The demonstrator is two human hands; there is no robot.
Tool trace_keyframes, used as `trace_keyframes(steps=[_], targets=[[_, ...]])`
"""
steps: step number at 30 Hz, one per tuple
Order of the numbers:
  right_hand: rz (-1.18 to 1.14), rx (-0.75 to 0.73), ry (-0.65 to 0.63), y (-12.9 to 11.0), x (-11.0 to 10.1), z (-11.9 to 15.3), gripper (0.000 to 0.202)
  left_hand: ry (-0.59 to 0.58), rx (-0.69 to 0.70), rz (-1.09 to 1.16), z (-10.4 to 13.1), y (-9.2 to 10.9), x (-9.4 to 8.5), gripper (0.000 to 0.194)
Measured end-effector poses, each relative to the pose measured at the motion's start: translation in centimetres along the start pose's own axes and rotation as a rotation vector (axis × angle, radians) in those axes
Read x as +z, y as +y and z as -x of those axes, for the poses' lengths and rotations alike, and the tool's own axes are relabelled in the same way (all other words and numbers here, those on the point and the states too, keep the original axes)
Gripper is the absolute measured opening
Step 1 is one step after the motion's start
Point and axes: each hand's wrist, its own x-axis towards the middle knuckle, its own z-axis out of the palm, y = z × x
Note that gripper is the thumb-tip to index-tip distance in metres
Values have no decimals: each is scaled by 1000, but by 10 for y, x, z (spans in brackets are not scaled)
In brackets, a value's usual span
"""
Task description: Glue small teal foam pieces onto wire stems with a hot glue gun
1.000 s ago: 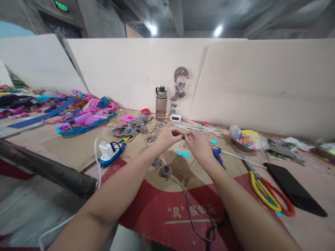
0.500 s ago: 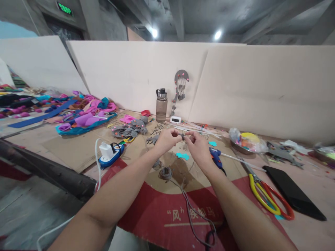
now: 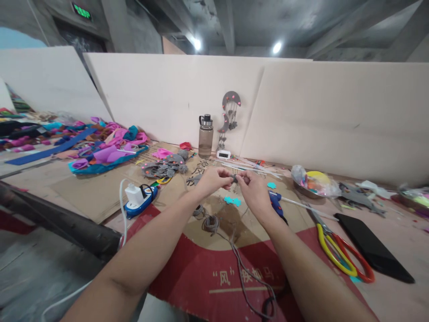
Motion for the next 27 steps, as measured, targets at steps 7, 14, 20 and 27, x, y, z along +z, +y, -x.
trace_keyframes(steps=[7,14,20,27], targets=[[-193,31,-145,-5,14,6,34,259,115,-2,-14,-15,-11,7],[2,-188,-492,-41,-3,17,18,400,60,370,-21,-13,-24,15],[-4,124,-356,9,-45,-6,23,350,-12,657,-21,-7,-28,11],[368,304,-137,95,-72,-4,29,323,10,624,-18,-5,-20,11]])
